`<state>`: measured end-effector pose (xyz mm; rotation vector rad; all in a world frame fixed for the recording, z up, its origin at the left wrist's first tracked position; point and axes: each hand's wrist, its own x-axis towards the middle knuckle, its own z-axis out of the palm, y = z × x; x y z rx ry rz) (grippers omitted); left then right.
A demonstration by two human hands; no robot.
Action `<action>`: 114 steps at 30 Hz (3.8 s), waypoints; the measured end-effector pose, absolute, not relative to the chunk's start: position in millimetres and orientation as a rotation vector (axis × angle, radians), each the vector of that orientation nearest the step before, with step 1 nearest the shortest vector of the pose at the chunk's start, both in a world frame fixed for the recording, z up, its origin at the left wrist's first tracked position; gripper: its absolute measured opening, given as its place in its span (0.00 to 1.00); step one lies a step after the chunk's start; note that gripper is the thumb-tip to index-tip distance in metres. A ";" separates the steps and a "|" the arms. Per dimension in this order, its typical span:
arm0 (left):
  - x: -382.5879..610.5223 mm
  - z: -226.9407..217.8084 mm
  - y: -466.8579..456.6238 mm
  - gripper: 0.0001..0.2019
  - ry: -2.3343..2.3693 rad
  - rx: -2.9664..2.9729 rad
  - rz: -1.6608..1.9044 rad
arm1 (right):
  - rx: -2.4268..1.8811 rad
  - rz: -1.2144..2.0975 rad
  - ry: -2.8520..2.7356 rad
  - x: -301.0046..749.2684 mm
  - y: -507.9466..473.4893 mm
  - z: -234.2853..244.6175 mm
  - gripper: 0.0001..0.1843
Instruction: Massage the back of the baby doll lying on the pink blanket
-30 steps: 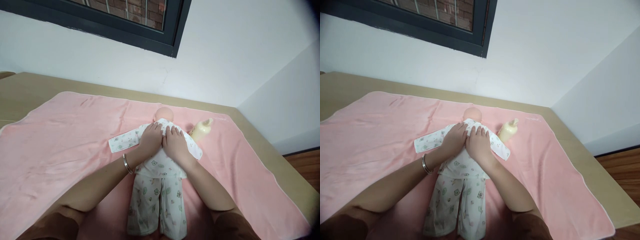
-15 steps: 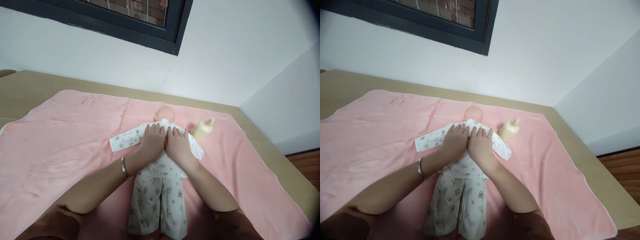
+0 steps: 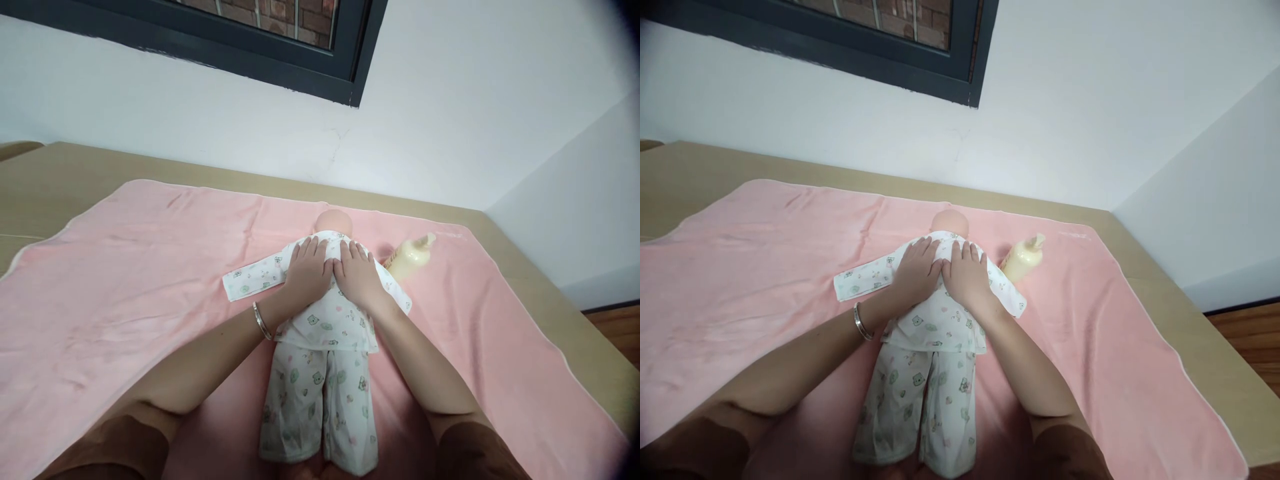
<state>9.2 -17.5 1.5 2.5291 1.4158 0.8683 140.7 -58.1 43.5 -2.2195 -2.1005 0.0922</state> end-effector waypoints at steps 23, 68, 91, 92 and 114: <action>7.6 21.6 -40.1 0.20 1.371 2.851 0.775 | -2.105 -0.142 -2.266 134.9 -76.9 53.7 0.27; 7.5 -0.6 -14.0 0.24 1.372 2.547 0.982 | -2.152 0.096 -1.911 152.4 -47.9 31.0 0.33; 8.4 -1.7 -16.0 0.23 1.388 2.579 0.997 | -2.124 0.063 -1.976 156.5 -46.6 28.8 0.32; 8.3 0.5 -17.6 0.22 1.380 2.604 0.998 | -2.126 0.062 -1.985 155.8 -47.3 30.5 0.31; 5.1 -2.2 -23.8 0.16 1.298 2.611 1.178 | -2.150 0.124 -2.056 140.2 -66.7 47.2 0.31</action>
